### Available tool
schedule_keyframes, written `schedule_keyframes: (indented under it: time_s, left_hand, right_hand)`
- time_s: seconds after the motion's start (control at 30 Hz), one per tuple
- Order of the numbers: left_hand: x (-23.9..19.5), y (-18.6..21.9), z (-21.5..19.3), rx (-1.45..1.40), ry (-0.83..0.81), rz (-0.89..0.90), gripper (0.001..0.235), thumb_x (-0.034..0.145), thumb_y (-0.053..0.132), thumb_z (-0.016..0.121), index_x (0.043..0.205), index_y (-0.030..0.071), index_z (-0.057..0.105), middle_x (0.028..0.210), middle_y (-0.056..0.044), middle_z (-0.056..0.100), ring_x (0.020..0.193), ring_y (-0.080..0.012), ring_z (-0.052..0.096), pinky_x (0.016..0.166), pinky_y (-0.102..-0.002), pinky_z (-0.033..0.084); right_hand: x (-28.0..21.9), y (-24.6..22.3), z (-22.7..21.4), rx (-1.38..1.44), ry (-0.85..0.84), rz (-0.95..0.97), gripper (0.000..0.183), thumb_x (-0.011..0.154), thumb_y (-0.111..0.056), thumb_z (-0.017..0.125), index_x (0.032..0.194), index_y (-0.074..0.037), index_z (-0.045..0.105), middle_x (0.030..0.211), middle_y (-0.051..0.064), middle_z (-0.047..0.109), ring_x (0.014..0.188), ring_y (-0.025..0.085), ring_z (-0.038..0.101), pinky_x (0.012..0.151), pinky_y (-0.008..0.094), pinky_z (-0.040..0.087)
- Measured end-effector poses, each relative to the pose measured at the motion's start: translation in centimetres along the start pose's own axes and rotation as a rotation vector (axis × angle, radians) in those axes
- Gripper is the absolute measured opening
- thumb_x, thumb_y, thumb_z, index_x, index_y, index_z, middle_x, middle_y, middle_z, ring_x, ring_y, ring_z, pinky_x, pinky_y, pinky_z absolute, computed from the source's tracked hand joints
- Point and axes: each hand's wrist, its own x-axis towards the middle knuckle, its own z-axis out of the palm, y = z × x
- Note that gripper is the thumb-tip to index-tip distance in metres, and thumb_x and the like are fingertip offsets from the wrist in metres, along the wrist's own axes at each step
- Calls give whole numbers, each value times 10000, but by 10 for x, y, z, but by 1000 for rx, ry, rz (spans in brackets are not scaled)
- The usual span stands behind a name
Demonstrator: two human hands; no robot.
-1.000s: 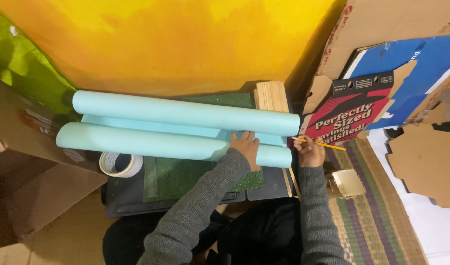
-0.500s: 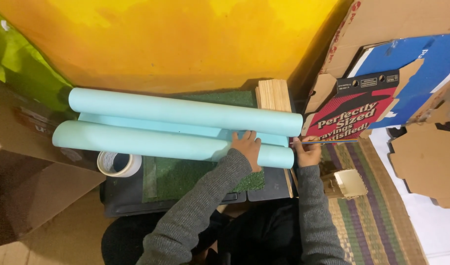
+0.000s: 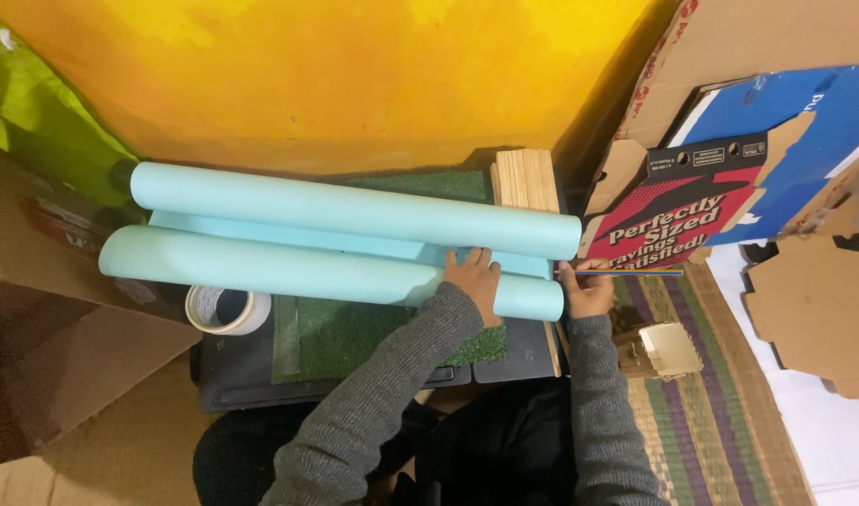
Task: Measuring, marking, and rolling light blue paper around cardboard tubes for a craft project.
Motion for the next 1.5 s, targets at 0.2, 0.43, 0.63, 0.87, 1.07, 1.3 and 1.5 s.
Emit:
schedule_keyframes:
  time_s: [0.2,0.43,0.63,0.87,1.07,1.3,1.5]
  left_hand:
    - [-3,0,-5,-18,-15,1,892,789,559,728,1442,20,447,1432,-187,403,1386,-308,307,1068,-616,234]
    - [-2,0,-5,-11,-23,-4,911,789,576,728,1455,29,433,1433,-176,399,1382,-295,305,1072,-615,234]
    - [-2,0,-5,-20,-25,-6,900,789,562,725,1455,30,437,1433,-177,406,1387,-296,311,1075,-617,231]
    - [-1,0,-4,6,-13,-4,903,785,576,723,1448,31,441,1428,-178,409,1375,-296,322,1065,-609,246]
    - [-2,0,-6,2,-19,2,909,790,571,721,1456,23,435,1421,-180,411,1369,-302,320,1061,-609,240]
    - [1,1,0,-13,-27,-8,895,790,555,719,1464,42,431,1428,-168,411,1385,-291,307,1065,-608,226]
    - [-2,1,-6,-2,-22,-6,891,792,553,719,1454,29,436,1415,-171,415,1365,-293,322,1055,-597,241]
  right_hand:
    - [-2,-18,2,-3,1,72,319,944,-20,793,972,-58,478,810,101,681,657,163,675,615,249,562]
    - [-2,-16,2,-30,5,75,327,941,-22,797,975,-65,475,810,91,669,664,153,665,627,243,554]
    - [-1,-7,-2,40,-17,24,326,948,28,771,953,-69,459,829,117,679,634,166,670,605,261,567]
    - [-2,-9,-2,46,-21,20,319,946,25,765,962,-69,461,845,108,683,631,153,662,592,246,554]
    - [-2,-5,1,-15,1,52,321,930,-20,797,959,-80,483,845,101,701,632,144,661,565,233,541]
    - [-4,-15,5,-6,4,67,328,924,-20,792,950,-94,473,849,73,691,638,125,646,581,210,528]
    - [-2,-7,3,-1,4,57,318,931,-9,770,951,-93,464,844,74,680,632,129,643,573,214,523]
